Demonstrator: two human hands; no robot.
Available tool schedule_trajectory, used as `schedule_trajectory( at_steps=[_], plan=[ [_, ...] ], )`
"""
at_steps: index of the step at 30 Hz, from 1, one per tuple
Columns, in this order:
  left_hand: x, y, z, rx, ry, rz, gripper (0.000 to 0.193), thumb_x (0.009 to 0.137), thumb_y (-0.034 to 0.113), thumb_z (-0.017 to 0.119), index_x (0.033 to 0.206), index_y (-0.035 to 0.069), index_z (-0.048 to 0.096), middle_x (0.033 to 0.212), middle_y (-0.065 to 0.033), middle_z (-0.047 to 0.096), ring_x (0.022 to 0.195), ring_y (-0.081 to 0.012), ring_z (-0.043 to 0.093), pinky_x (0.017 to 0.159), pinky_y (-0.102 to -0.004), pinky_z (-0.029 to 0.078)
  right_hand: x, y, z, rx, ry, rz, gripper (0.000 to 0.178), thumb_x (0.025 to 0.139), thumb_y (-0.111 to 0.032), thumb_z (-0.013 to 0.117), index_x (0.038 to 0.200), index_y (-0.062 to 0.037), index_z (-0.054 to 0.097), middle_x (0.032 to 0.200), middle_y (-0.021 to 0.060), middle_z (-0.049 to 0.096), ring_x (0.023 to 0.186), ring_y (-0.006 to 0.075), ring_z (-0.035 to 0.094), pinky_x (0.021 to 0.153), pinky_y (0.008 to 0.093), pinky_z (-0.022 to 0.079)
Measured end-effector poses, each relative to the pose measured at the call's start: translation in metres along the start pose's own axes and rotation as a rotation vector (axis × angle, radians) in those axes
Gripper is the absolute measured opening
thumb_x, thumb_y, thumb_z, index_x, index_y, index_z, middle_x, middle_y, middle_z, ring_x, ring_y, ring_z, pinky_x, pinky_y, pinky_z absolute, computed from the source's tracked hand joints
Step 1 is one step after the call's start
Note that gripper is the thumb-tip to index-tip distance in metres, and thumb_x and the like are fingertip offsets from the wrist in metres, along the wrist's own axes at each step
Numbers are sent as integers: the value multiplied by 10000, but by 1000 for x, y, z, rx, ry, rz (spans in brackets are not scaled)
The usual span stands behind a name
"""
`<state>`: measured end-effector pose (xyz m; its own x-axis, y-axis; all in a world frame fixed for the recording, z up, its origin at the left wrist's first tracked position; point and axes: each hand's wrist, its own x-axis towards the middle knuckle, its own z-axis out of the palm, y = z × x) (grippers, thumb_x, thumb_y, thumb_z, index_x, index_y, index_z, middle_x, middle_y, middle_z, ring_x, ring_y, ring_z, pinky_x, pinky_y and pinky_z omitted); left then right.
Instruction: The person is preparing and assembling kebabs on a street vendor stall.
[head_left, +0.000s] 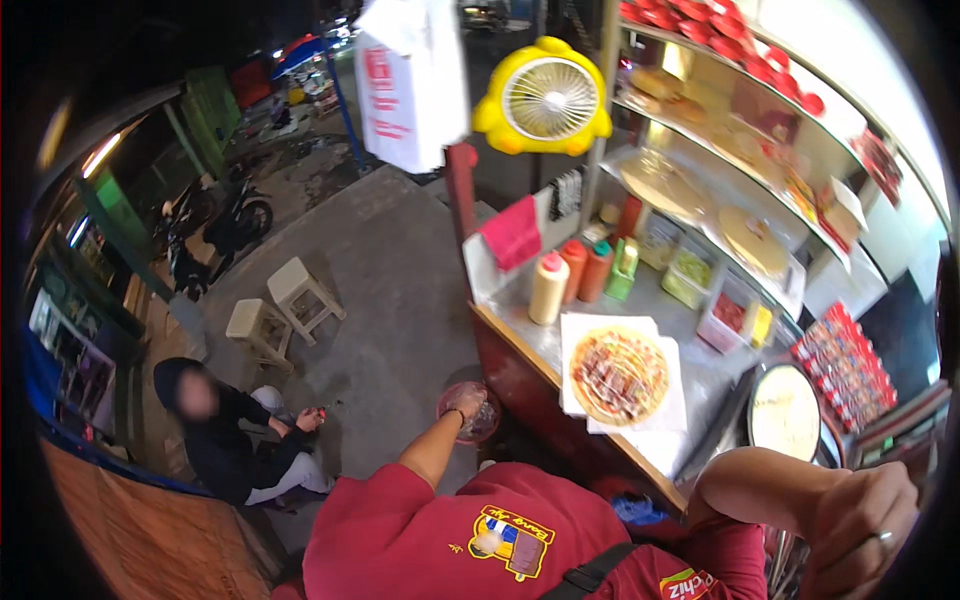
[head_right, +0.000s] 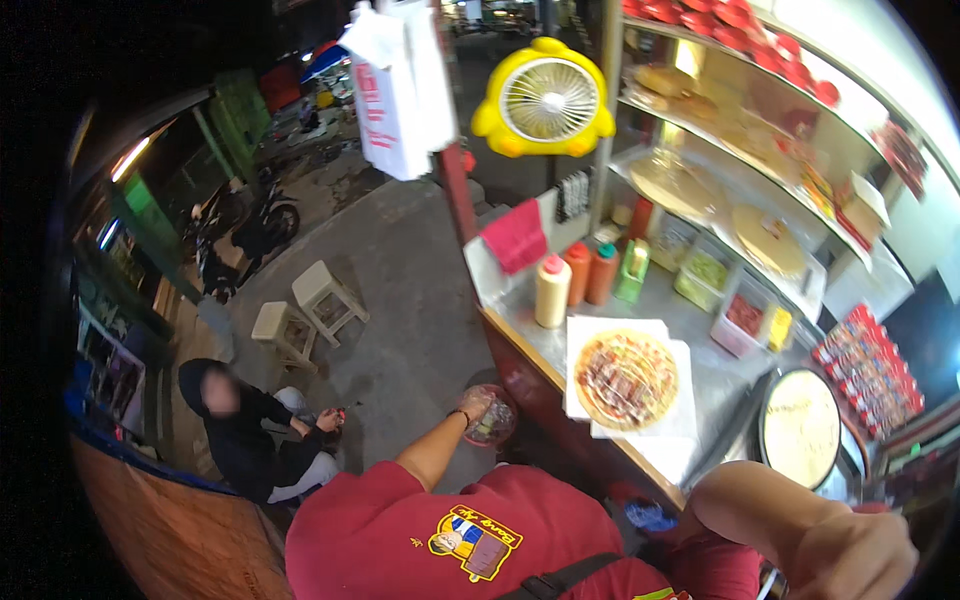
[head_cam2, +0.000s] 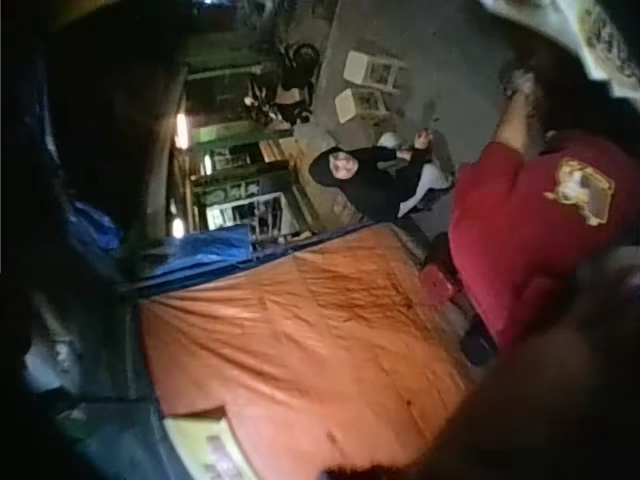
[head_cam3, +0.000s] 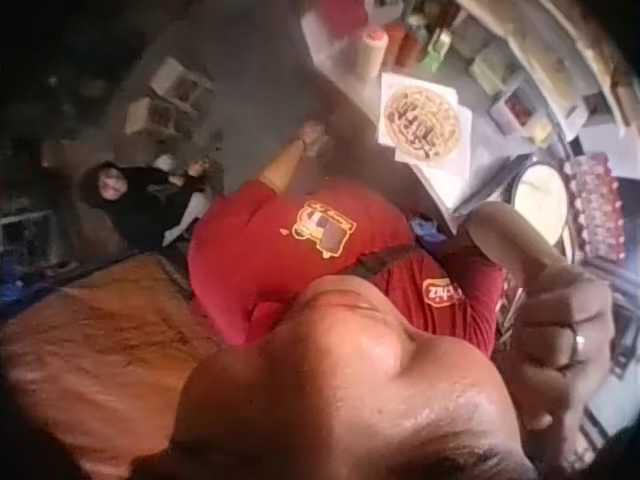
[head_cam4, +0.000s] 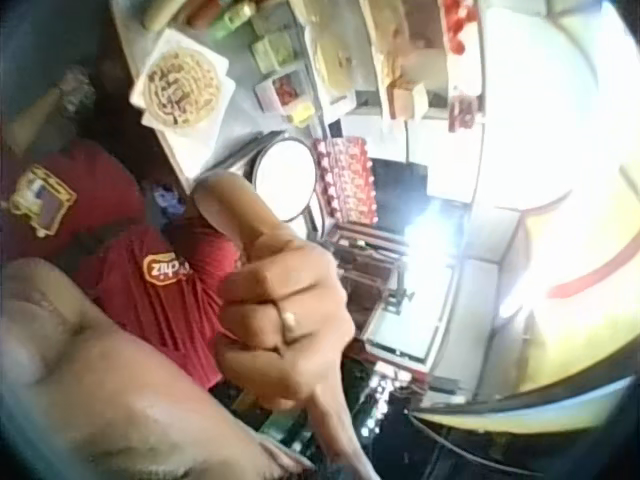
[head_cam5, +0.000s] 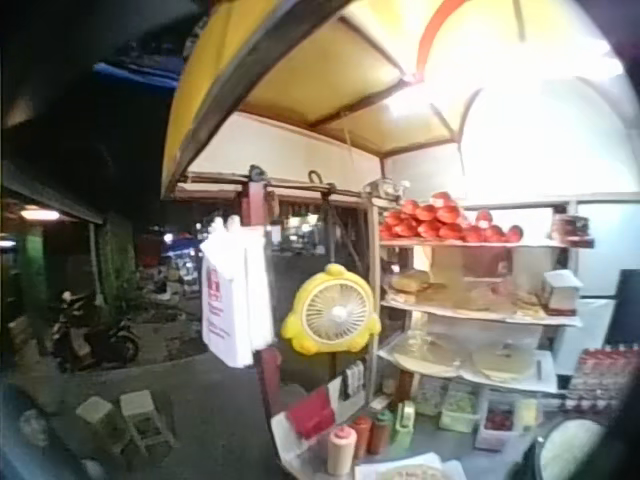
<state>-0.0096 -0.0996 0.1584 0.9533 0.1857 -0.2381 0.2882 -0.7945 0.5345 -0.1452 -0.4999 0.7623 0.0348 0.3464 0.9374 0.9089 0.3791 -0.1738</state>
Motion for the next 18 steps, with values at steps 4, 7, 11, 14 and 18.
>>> schedule_trajectory(
  at_steps=[4,7,11,14,18],
  plan=[
    [-23,-29,110,739,-233,752,201,892,161,588,930,95,775,972,-193,755,921,-353,739,809,-503,576,-99,-55,-103,95,-176,121,479,992,-323,601,1417,-180,431,949,70,585,603,171,513,558,319,472],
    [-91,-61,178,462,-322,500,245,936,135,529,1034,106,751,1106,-193,738,1029,-316,718,879,-495,563,-178,-86,-106,-731,234,308,400,846,-214,727,1145,52,721,713,38,617,534,152,551,503,274,426],
    [-185,-32,207,554,-911,282,279,969,290,539,1002,102,742,1006,-167,752,903,-332,716,815,-482,556,-279,-162,-186,-904,511,1320,287,974,-93,645,1234,13,707,845,37,678,721,91,593,683,265,482],
    [-220,-56,223,136,-709,-34,312,980,357,554,960,103,733,915,-109,756,816,-265,711,756,-433,556,-318,-190,-202,-1100,643,1444,253,1015,-180,652,1178,7,704,896,79,712,817,155,655,741,298,510],
    [-207,47,210,-107,-773,-316,369,1035,407,529,891,108,690,845,-54,717,767,-156,672,712,-363,551,-432,-232,-190,-1724,-3,1869,506,934,-382,734,1240,9,638,1181,231,699,1100,437,656,927,511,512]
  ],
)
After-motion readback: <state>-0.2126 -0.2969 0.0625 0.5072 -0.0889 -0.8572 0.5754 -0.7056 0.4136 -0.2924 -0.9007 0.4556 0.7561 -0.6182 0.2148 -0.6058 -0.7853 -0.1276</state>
